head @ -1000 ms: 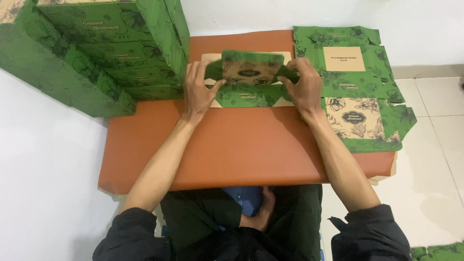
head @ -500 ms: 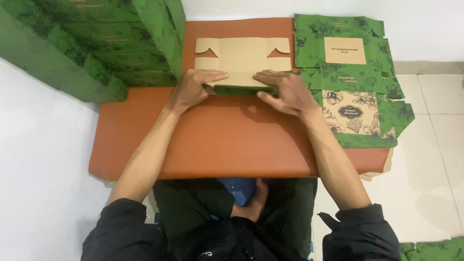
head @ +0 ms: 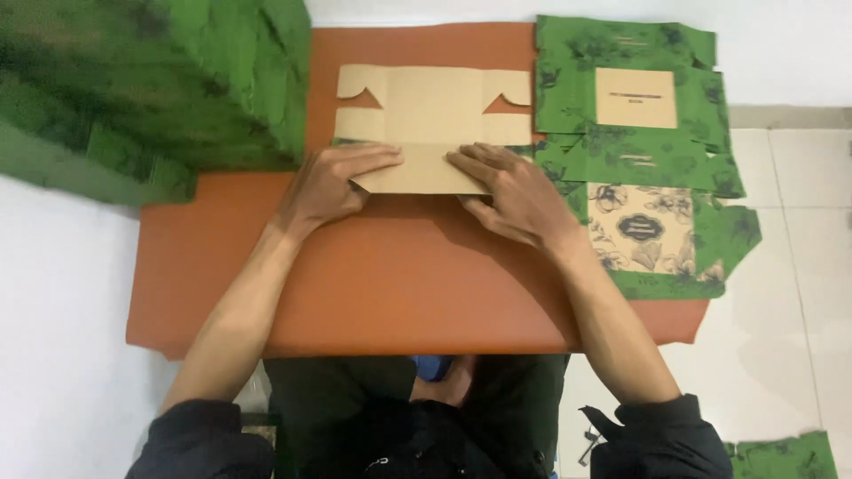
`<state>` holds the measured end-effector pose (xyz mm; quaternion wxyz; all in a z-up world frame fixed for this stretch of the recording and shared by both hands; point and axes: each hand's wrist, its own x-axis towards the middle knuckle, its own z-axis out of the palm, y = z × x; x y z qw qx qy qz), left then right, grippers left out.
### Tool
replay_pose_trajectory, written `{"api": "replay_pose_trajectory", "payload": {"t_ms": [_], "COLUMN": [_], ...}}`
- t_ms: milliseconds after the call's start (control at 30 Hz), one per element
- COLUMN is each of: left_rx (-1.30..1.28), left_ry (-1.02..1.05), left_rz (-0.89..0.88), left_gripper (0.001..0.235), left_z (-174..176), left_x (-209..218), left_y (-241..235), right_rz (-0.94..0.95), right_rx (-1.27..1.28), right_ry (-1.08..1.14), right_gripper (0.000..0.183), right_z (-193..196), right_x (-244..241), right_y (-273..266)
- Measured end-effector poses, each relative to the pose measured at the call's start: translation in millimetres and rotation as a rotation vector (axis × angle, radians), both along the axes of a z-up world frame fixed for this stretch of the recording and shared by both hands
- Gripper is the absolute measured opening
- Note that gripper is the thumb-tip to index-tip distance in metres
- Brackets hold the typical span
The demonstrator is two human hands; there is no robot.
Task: The person assembles flat cardboard sheets into small rectangular boxes by folding the sides and tucking the flaps. They repeat this process for multiple units, stacking the finished boxes on the left side of the table.
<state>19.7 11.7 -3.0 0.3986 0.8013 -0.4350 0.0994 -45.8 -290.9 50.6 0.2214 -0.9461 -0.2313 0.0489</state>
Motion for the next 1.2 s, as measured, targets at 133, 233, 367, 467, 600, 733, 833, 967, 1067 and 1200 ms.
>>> {"api": "replay_pose_trajectory", "payload": {"t_ms": [133, 233, 367, 467, 600, 733, 833, 967, 1067, 1200], "left_rx": [0.175, 0.238, 0.219, 0.279, 0.317, 0.357, 0.41, 0.516, 0.61, 0.73], "left_ry": [0.059, 0.15, 0.156, 0.052, -0.012, -0.063, -0.032, 0.055, 0.038, 0.083], "left_rz": [-0.044, -0.124, -0.112, -0.022, 0.062, 0.11, 0.149, 0.165, 0.159, 0.129], "left_gripper": [0.076, 0.08, 0.074, 0.055, 0.046, 0.04, 0.041, 0.048, 0.05, 0.072], "left_z": [3.0, 11.6, 19.9, -0.8, -9.3, -20.9, -29.8, 0.5, 1.7, 7.5], "left_x": [-3.7, -6.0, -13.2, -7.6, -8.2, -7.7, -0.6, -6.8, -1.6, -0.9], "left_y": [5.9, 7.8, 5.2, -2.0, -10.4, -18.0, -27.7, -38.7, -41.0, -43.8], "right_rz": [0.094, 0.127, 0.089, 0.044, 0.01, -0.103, -0.142, -0.134, -0.137, -0.173], "right_rx": [-0.148, -0.111, 0.024, 0.013, 0.001, -0.042, -0.104, -0.144, -0.135, -0.158], "right_ry": [0.029, 0.126, 0.106, -0.141, -0.408, -0.537, -0.634, -0.584, -0.496, -0.467], "right_gripper": [0.088, 0.104, 0.099, 0.057, 0.024, 0.017, 0.01, 0.007, 0.011, 0.012], "right_z": [-0.4, 6.8, -10.8, -40.7, -65.2, -101.2, -104.8, -103.6, -99.3, -80.0], "right_x": [-3.1, -14.0, -8.3, -1.6, 10.3, 32.1, 33.9, 44.4, 45.6, 37.4], "right_y": [4.6, 5.4, 4.9, 2.3, 4.1, 0.0, 10.5, 7.2, 10.6, 20.6]}}
